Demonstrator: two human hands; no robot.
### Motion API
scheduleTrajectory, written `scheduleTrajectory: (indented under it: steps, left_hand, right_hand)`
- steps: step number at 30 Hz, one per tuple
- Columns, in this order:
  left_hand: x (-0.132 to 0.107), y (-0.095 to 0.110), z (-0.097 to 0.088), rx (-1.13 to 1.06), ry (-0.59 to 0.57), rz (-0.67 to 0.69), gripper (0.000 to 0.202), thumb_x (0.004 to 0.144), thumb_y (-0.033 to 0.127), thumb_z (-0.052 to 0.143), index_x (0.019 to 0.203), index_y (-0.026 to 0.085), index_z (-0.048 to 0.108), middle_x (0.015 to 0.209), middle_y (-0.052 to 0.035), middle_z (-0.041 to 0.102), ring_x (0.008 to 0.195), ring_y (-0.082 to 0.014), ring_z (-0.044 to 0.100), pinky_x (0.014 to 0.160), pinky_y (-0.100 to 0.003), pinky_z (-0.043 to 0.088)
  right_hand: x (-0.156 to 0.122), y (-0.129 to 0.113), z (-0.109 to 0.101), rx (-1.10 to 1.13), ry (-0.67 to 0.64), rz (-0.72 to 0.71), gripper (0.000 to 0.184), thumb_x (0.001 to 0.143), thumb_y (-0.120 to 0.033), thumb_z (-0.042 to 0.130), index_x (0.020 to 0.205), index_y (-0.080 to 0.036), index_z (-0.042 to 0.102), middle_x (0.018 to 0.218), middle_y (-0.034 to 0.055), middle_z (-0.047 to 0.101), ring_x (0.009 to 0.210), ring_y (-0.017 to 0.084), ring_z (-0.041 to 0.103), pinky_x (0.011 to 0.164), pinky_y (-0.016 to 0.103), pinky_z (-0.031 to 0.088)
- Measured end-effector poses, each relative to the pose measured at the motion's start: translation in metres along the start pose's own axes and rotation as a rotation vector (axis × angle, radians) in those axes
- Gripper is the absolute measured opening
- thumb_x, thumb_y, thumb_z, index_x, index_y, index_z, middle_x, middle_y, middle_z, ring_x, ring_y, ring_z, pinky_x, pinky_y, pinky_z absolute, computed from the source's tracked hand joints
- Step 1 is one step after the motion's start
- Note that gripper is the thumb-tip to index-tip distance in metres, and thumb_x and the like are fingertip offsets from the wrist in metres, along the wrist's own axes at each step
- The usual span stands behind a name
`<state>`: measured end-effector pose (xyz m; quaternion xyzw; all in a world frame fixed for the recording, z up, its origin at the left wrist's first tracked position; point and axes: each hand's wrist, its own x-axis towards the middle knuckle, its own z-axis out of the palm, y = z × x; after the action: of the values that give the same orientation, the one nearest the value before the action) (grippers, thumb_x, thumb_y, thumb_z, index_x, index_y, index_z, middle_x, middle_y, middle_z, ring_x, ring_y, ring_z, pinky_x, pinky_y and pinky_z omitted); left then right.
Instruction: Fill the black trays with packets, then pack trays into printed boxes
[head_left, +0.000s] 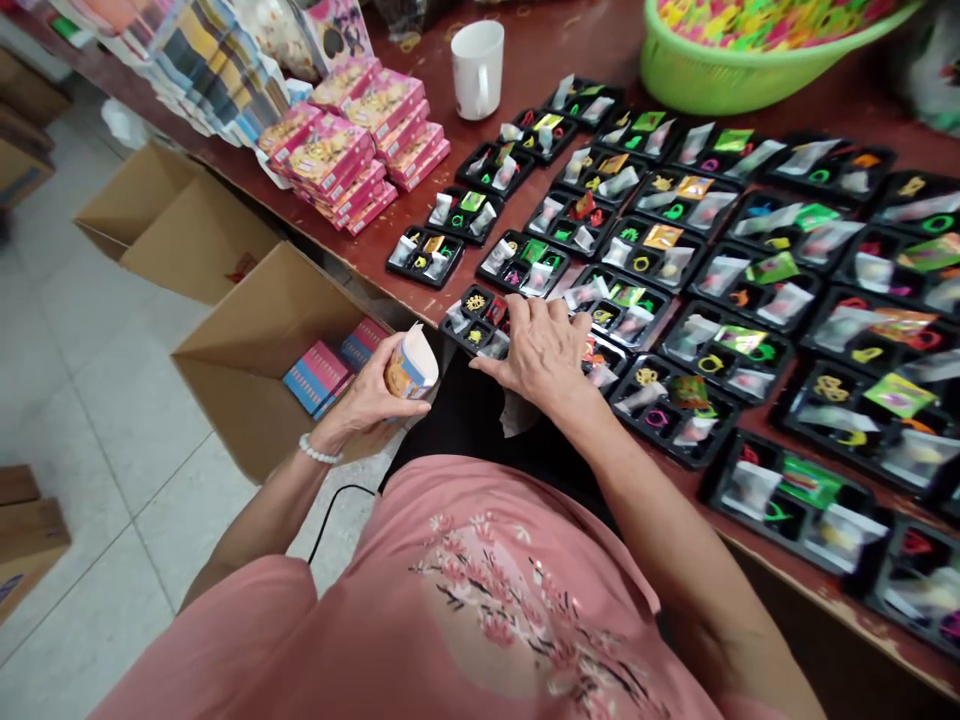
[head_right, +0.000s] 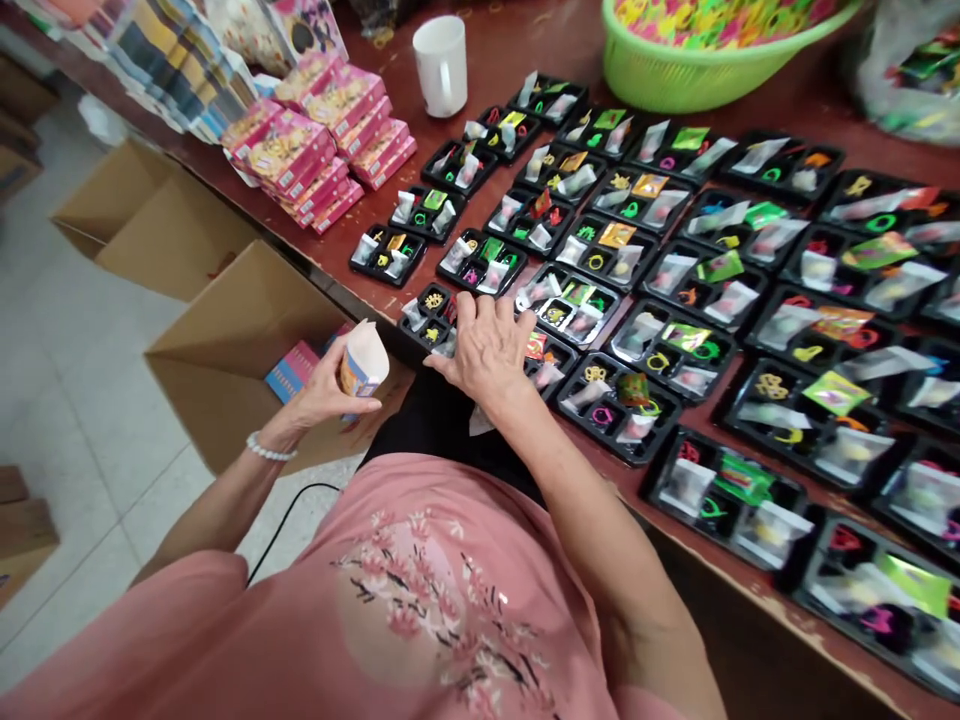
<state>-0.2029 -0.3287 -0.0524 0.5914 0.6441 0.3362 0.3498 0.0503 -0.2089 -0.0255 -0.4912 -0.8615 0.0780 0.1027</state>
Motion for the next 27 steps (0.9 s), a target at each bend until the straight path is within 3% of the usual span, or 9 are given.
scheduleTrajectory:
  steps: [6,13,19,27]
  left_hand:
    - [0.019,-0.015,0.006,-0.035,-0.001,-0.038,0.111,0.059,0.053,0.096,0.154,0.023,0.046,0.152,-0.0132,0.056,0.141,-0.0364,0.055,0.123,-0.052,0.044]
    - [0.033,-0.027,0.009,0.111,0.049,-0.039,0.109,0.058,0.040,0.097,0.153,0.025,0.046,0.154,-0.0133,0.053,0.143,-0.0381,0.052,0.123,-0.056,0.041]
    - [0.037,-0.029,0.015,0.123,0.053,-0.016,0.114,0.055,0.037,0.098,0.155,0.024,0.044,0.155,-0.0146,0.052,0.144,-0.0394,0.050,0.124,-0.058,0.040]
    - [0.040,-0.028,0.007,-0.108,0.042,-0.062,0.113,0.057,0.048,0.098,0.154,0.022,0.045,0.152,-0.0136,0.056,0.141,-0.0368,0.055,0.122,-0.052,0.044]
  right_hand:
    - [0.002,-0.004,0.002,0.022,-0.043,0.013,0.085,0.085,-0.054,0.080,0.148,-0.007,0.048,0.137,0.0266,0.062,0.127,0.046,0.050,0.103,0.059,0.037]
    - [0.004,0.000,0.001,-0.014,-0.030,-0.025,0.084,0.087,-0.047,0.076,0.151,-0.004,0.044,0.143,0.0297,0.058,0.128,0.046,0.049,0.105,0.059,0.037]
    - [0.008,0.001,0.007,0.010,-0.065,-0.043,0.096,0.087,-0.057,0.077,0.157,-0.005,0.036,0.142,0.0284,0.059,0.128,0.045,0.048,0.105,0.057,0.036]
    - [0.017,0.000,0.002,0.040,-0.054,-0.037,0.087,0.088,-0.053,0.073,0.153,-0.002,0.044,0.145,0.0295,0.059,0.130,0.047,0.049,0.106,0.058,0.037]
